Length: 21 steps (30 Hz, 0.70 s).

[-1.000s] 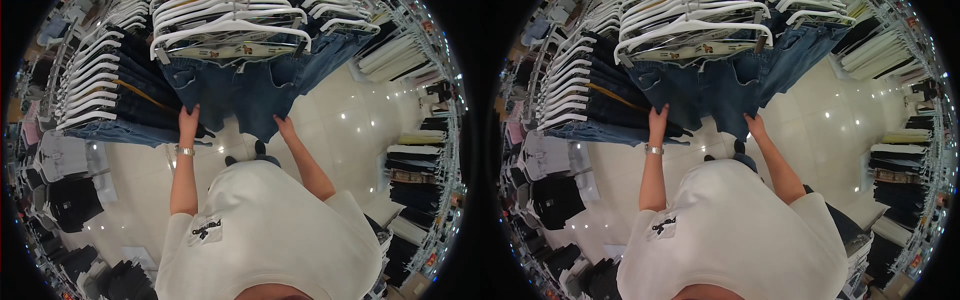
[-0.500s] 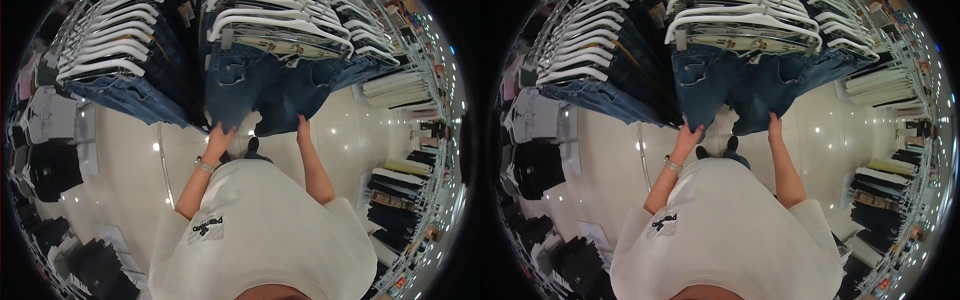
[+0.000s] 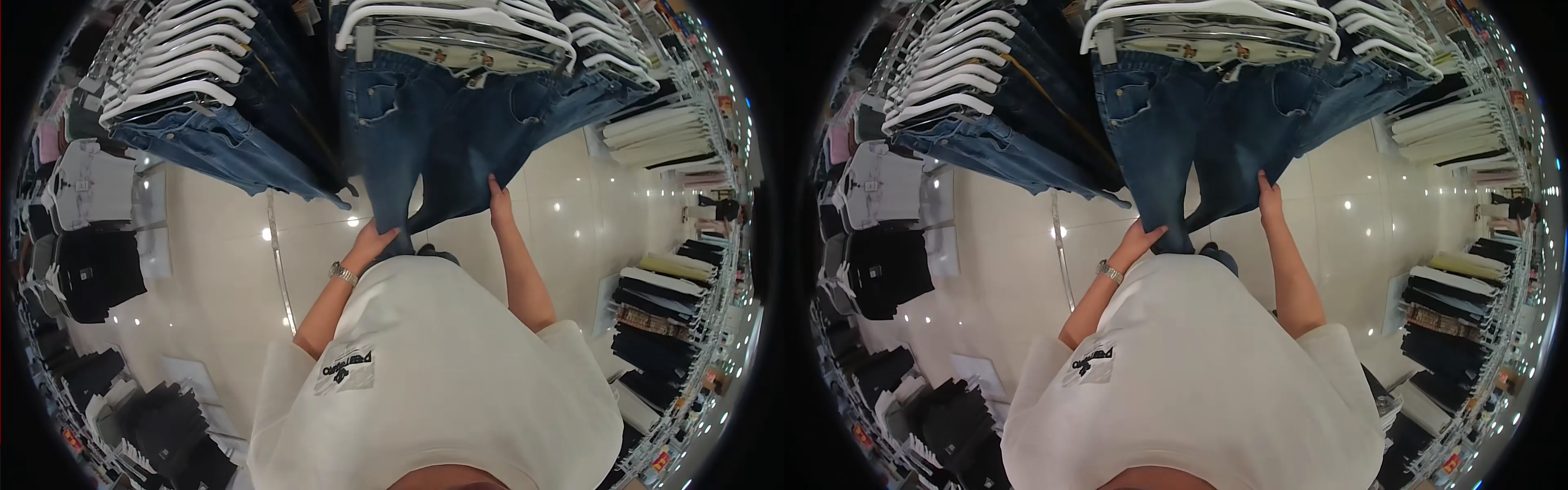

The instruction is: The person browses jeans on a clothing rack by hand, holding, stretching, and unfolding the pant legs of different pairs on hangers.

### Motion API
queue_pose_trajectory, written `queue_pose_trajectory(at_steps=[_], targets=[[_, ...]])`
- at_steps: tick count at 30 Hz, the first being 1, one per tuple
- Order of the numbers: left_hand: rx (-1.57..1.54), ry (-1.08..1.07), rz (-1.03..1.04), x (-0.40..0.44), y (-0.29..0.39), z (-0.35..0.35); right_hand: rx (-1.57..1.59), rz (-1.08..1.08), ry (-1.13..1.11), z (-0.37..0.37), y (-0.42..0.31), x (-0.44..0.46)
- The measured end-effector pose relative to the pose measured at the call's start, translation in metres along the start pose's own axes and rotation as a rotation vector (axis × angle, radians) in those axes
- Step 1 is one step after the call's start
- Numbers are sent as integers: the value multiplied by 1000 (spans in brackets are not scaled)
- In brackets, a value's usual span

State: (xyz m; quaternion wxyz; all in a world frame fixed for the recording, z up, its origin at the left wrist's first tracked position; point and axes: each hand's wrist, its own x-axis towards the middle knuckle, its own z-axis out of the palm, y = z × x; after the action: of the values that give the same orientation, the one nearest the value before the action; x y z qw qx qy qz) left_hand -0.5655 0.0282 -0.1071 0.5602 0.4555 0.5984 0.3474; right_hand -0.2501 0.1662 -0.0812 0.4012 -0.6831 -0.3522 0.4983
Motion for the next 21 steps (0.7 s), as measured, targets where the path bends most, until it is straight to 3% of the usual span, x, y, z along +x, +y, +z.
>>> queue_pose_trajectory(at_steps=[8,10,15,21], targets=[[-74,71,-184,-44,-55,24,-140,49,-434,-29,27,-23],[-152,133,-223,-56,-42,33,-118,72,-426,-38,41,-22],[-13,229,-170,-72,-47,54,-37,94,-394,-72,49,-43],[53,353,-189,-107,-47,72,-209,42,-610,-88,102,-46]])
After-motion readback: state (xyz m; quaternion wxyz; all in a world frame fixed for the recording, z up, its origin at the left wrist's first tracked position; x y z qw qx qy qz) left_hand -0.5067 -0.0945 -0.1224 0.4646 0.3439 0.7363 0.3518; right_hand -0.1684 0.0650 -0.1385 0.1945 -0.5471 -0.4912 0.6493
